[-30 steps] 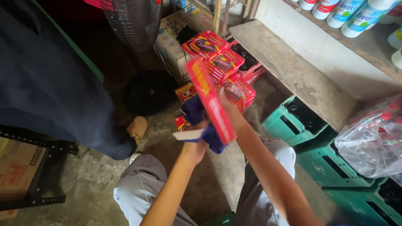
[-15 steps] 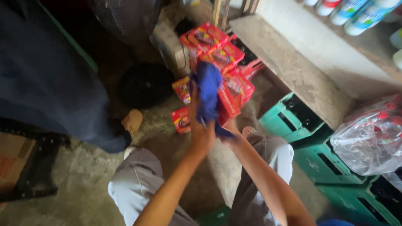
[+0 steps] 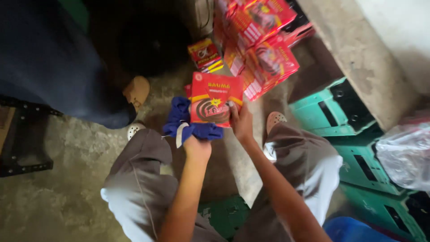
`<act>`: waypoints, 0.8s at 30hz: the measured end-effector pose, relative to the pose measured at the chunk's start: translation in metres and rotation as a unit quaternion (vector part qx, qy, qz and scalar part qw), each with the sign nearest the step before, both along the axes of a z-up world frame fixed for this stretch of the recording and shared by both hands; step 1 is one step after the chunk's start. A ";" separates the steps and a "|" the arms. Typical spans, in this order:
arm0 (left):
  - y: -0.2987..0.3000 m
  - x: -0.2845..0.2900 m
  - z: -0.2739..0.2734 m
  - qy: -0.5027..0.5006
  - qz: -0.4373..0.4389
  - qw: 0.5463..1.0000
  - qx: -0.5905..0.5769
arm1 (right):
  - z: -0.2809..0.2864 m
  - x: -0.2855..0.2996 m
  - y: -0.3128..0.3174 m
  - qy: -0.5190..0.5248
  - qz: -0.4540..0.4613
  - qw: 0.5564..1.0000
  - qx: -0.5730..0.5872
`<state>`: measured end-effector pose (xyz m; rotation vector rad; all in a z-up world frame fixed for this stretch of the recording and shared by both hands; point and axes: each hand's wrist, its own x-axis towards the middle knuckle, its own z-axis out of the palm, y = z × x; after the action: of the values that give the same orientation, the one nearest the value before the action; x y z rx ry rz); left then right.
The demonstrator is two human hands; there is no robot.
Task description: Wiping down boxes of mosquito coils with a cloth and stacking them on the floor in a store's storage area.
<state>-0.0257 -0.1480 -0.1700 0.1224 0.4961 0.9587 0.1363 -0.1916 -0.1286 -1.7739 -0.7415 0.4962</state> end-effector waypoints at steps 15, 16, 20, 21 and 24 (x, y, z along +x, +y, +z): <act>-0.013 -0.058 -0.287 0.364 0.141 0.910 -0.141 | -0.283 0.063 0.085 0.195 0.023 0.980 -0.029; -0.010 -0.066 -0.284 0.339 0.166 0.915 -0.140 | -0.279 0.066 0.100 0.176 0.033 0.983 -0.033; 0.007 -0.070 -0.290 0.325 0.153 0.919 -0.161 | -0.306 0.074 0.131 0.166 0.049 0.984 -0.048; 0.014 -0.067 -0.289 0.317 0.150 0.922 -0.166 | -0.314 0.074 0.134 0.099 0.060 0.991 -0.066; 0.036 -0.059 -0.306 0.321 0.146 0.922 -0.160 | -0.313 0.067 0.138 -0.084 0.051 0.987 -0.126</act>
<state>-0.0851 -0.1122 -0.4763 0.0649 1.3003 1.1074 0.2034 -0.0536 -0.4416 -2.0382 -0.9232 0.5319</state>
